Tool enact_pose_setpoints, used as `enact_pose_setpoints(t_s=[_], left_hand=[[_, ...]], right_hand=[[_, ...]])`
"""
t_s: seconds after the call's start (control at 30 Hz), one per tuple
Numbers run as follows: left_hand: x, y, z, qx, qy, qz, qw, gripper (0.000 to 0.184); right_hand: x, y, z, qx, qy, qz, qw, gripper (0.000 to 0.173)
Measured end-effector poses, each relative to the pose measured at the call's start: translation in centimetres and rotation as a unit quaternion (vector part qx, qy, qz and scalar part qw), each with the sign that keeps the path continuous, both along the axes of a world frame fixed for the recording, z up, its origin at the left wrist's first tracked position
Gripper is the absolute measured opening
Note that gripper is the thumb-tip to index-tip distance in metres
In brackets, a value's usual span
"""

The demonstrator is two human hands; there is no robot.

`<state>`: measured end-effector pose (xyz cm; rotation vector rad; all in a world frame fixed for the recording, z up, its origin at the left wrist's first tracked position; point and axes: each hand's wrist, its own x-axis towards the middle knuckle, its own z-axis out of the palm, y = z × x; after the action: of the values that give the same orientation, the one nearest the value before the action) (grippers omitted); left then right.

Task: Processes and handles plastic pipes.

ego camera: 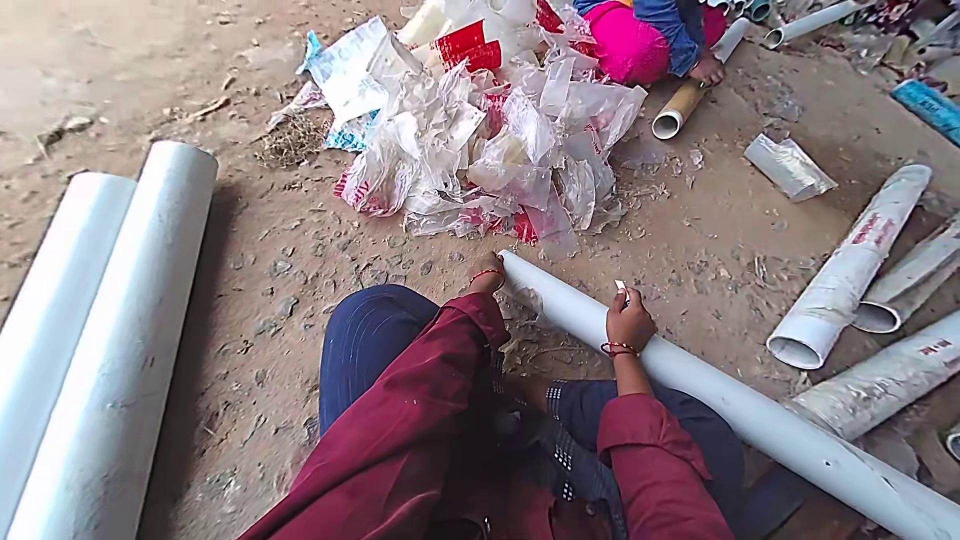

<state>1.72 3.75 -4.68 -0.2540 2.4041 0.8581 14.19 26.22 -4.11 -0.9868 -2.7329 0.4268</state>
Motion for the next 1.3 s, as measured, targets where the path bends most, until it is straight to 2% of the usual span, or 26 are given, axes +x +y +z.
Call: enact_pose_setpoints(t_s=[0.07, 0.13, 0.23, 0.37, 0.5, 0.63, 0.8, 0.93, 1.03, 1.1, 1.17, 1.3], left_hand=[[0.8, 0.7, 0.5, -0.024, 0.076, -0.046, 0.996, 0.049], [1.7, 1.1, 1.2, 0.009, 0.145, -0.148, 0.978, 0.039], [3.1, 1.6, 1.9, 0.027, 0.128, -0.279, 0.951, 0.031], [4.1, 2.1, 1.9, -0.01, 0.134, -0.337, 0.932, 0.035], [4.5, 2.5, 2.0, -0.041, 0.16, -0.368, 0.915, 0.026], [4.1, 2.3, 1.4, -0.021, 0.194, -0.403, 0.894, 0.028], [3.9, 1.9, 1.2, -0.027, 0.163, -0.44, 0.882, 0.029], [3.9, 0.7, 1.4, 0.003, 0.124, -0.375, 0.919, 0.025], [4.1, 0.1, 2.0, 0.028, 0.128, -0.294, 0.947, 0.032], [4.1, 0.6, 2.3, 0.005, 0.128, -0.29, 0.948, 0.042], [4.6, 1.7, 2.3, -0.044, 0.123, -0.334, 0.934, 0.049], [5.2, 3.4, 1.7, -0.118, 0.145, -0.362, 0.913, 0.036]], right_hand=[[-0.1, 0.0, 0.0, 0.004, -0.004, 0.001, 1.0, 0.039], [-0.1, 0.1, 0.0, -0.002, -0.007, 0.004, 1.0, 0.04], [0.1, 0.1, -0.1, -0.006, 0.004, 0.009, 1.0, 0.04], [0.2, 0.0, -0.2, -0.009, 0.014, 0.014, 1.0, 0.039], [0.2, 0.1, -0.2, -0.009, 0.013, 0.016, 1.0, 0.039], [0.2, 0.1, 0.0, -0.021, 0.007, 0.017, 1.0, 0.04], [0.4, 0.1, 0.3, -0.034, -0.002, 0.016, 0.999, 0.041], [0.6, 0.1, 0.4, -0.036, -0.001, 0.021, 0.999, 0.04], [0.5, 0.2, 0.3, -0.034, 0.004, 0.023, 0.999, 0.04], [0.3, 0.2, 0.1, -0.031, 0.004, 0.022, 0.999, 0.04], [0.4, 0.1, -0.1, -0.029, 0.01, 0.023, 0.999, 0.039], [0.2, 0.0, 0.3, -0.034, -0.008, 0.013, 0.999, 0.038]])
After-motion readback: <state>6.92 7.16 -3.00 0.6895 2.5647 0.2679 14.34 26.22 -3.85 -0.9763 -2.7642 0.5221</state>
